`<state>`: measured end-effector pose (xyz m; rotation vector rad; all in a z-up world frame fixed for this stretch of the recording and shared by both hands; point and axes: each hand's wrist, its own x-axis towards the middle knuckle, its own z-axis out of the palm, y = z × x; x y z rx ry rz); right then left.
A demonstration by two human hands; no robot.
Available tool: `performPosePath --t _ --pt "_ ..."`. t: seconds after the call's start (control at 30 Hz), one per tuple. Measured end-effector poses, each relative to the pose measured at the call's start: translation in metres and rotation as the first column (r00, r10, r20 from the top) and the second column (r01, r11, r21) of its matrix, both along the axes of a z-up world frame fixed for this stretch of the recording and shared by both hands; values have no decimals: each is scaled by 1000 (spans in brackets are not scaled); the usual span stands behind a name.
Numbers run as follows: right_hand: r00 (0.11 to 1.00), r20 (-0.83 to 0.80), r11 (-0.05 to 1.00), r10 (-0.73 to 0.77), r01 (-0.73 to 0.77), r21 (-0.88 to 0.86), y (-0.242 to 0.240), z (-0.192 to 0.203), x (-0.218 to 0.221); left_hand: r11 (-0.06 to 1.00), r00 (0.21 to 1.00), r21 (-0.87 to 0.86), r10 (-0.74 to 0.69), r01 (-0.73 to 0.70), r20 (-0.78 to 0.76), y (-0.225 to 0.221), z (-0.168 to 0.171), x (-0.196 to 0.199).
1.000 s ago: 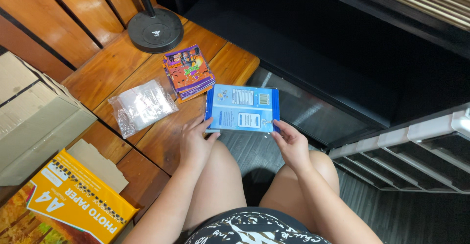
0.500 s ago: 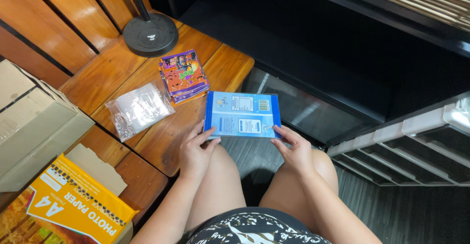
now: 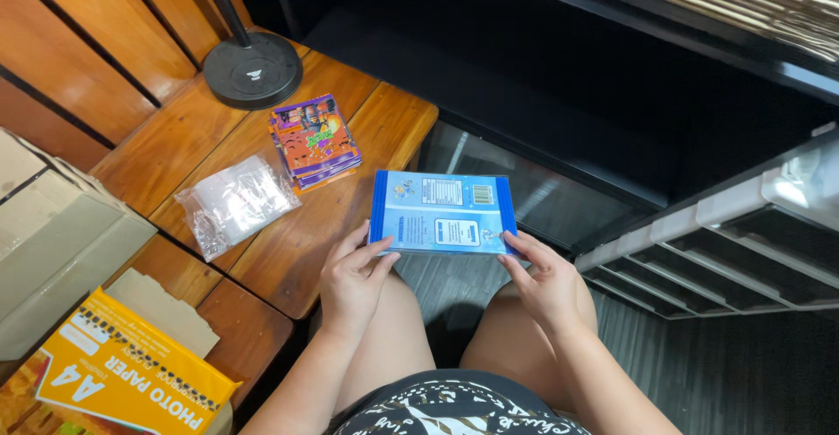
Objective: The person sits on the floor and organizes stationery items on a low wooden bench. They pick up plastic sleeves, a blue box, and small colorful packages, placing them onto a black shelf unit.
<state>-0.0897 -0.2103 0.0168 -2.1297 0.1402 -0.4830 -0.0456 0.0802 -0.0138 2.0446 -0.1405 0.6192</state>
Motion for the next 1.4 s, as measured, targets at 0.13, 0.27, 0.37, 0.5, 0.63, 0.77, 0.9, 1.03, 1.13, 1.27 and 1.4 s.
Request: performPosePath --t 0.13,0.27,0.37,0.5,0.63,0.77,0.9,1.03,1.13,1.27,1.4 --pt "999 43 999 -32 34 -42 1 33 -14 1000 998 4 3 -3 60 -7 15 0" --pt "976 211 950 50 18 -310 -12 57 -21 994 992 -37 -100 104 78 -13 63 -9" --pt "954 294 942 63 40 -332 -16 83 -28 989 977 -19 -140 145 163 -17 84 -6" --pt "934 355 911 34 117 -394 -22 123 -36 989 944 67 -148 134 294 -22 128 1" --pt "854 517 873 50 215 -439 -29 175 -42 979 842 140 -202 151 501 -28 189 6" --pt "778 615 839 132 243 -487 -34 248 -48 968 794 143 -251 206 554 -41 247 19" --pt "706 703 779 82 395 -487 -52 301 -41 963 677 201 -271 182 684 -61 301 45" --pt "589 800 701 117 521 -486 -80 348 -24 945 613 163 -310 284 727 -87 358 70" --pt "624 781 762 34 489 -424 -105 372 -4 919 614 170 -367 356 699 -108 393 93" --pt "646 763 865 -30 400 -304 -130 393 27 903 709 83 -385 422 590 -146 420 129" --pt "572 816 837 -79 483 -257 -160 397 65 917 709 3 -310 399 633 -188 430 174"
